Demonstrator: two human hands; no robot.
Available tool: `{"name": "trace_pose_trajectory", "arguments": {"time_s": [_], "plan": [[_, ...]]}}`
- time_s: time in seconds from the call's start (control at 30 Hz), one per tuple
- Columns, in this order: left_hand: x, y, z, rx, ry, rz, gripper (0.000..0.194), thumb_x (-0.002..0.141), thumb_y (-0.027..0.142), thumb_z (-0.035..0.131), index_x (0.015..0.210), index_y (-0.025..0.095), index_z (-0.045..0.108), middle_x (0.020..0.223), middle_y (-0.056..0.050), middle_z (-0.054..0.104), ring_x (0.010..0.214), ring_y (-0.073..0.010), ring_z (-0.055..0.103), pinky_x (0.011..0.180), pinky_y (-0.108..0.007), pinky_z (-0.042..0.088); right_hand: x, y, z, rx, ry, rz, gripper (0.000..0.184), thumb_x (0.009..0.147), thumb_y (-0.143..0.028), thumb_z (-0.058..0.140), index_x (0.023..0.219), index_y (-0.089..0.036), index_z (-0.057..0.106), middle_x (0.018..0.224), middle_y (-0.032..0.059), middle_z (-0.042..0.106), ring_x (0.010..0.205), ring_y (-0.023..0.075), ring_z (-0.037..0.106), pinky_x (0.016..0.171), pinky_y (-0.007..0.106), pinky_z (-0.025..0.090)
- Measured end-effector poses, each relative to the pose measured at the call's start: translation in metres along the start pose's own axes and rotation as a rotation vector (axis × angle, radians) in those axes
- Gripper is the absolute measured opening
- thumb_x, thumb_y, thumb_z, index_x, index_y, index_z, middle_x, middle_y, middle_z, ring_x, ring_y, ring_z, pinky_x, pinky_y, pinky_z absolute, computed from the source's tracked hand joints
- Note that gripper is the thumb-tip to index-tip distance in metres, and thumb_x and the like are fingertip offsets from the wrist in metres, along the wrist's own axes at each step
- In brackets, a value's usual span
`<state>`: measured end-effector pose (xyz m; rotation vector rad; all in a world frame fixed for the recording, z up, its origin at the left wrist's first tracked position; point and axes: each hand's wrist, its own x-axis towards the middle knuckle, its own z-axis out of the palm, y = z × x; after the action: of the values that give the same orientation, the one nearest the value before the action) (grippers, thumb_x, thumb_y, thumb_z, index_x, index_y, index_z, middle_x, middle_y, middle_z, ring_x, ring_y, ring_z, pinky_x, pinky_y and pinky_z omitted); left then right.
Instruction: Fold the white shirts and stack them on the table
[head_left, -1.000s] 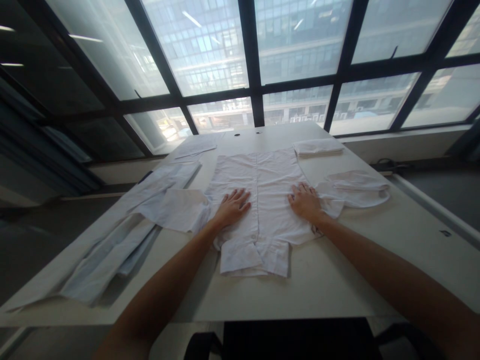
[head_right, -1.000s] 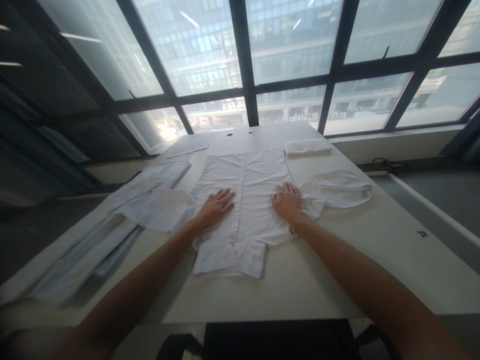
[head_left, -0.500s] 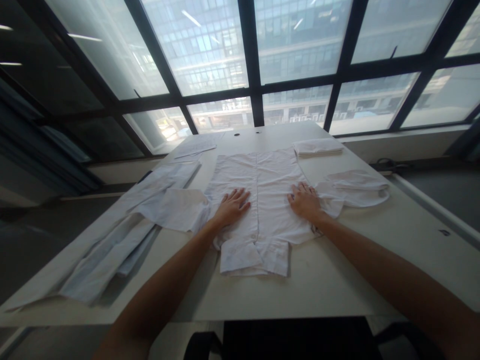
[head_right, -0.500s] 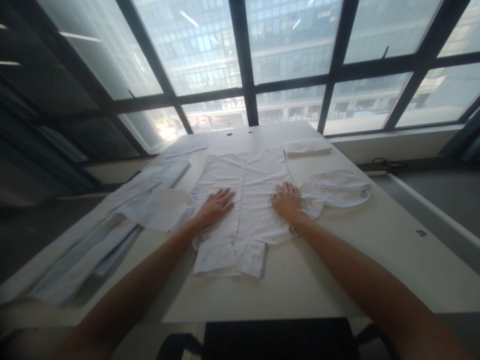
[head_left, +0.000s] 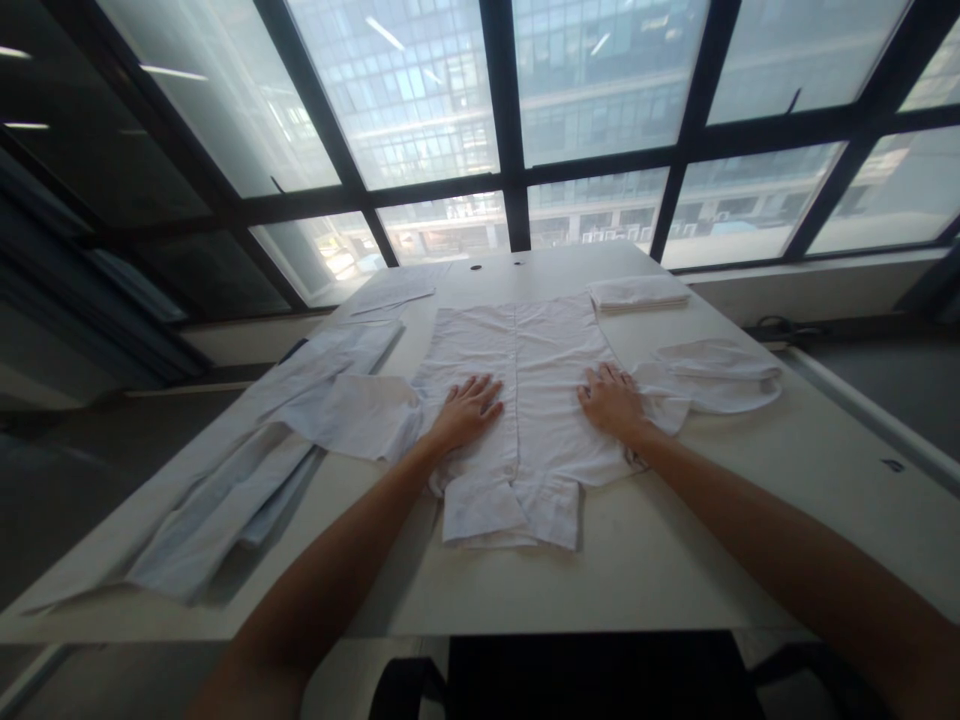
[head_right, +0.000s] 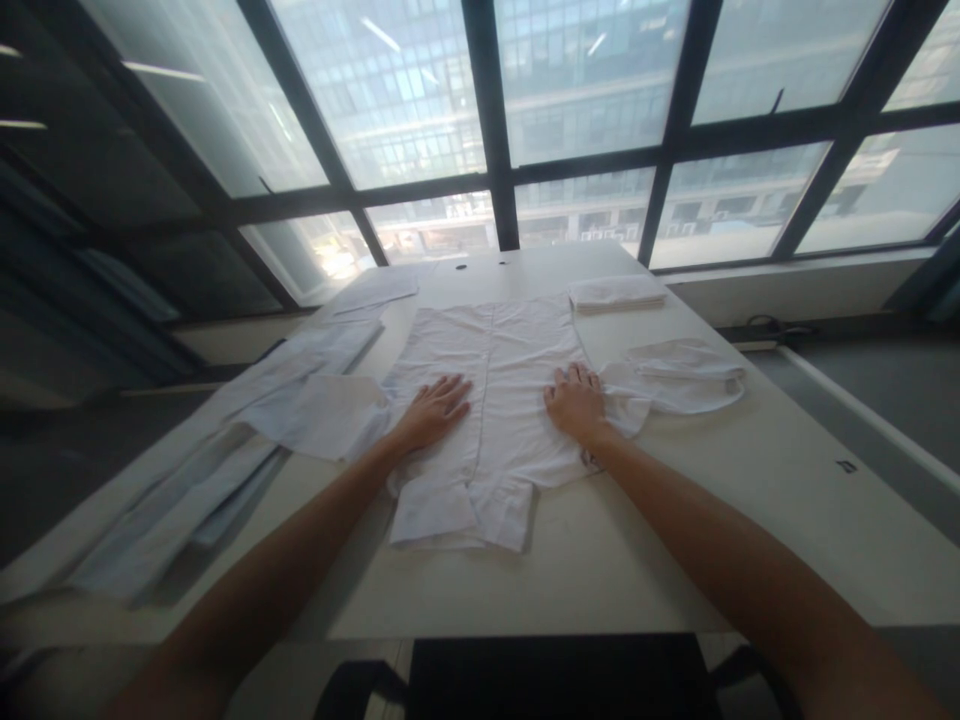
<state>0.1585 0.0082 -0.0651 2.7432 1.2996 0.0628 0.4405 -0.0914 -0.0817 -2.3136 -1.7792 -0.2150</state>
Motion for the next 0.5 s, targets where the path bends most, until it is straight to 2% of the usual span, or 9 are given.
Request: {"name": "trace_pose_trajectory", "arguments": {"time_s": [0.5], "plan": [[-0.0001, -0.0003, 0.0005, -0.007, 0.005, -0.004, 0.063, 0.105, 0.058, 0.026, 0.161, 0.03, 0.033, 0.17, -0.004, 0.023, 0.158, -0.0285, 0.016, 0.125, -0.055, 0.017, 0.0, 0.0006, 0.0002, 0.0, 0.009, -0.01, 0.048, 0.102, -0.038, 0.038, 0.139, -0.013, 0.057, 0.152, 0.0191, 0.05, 0.142, 0.0299, 0.042, 0.117, 0.043, 0.025]]}}
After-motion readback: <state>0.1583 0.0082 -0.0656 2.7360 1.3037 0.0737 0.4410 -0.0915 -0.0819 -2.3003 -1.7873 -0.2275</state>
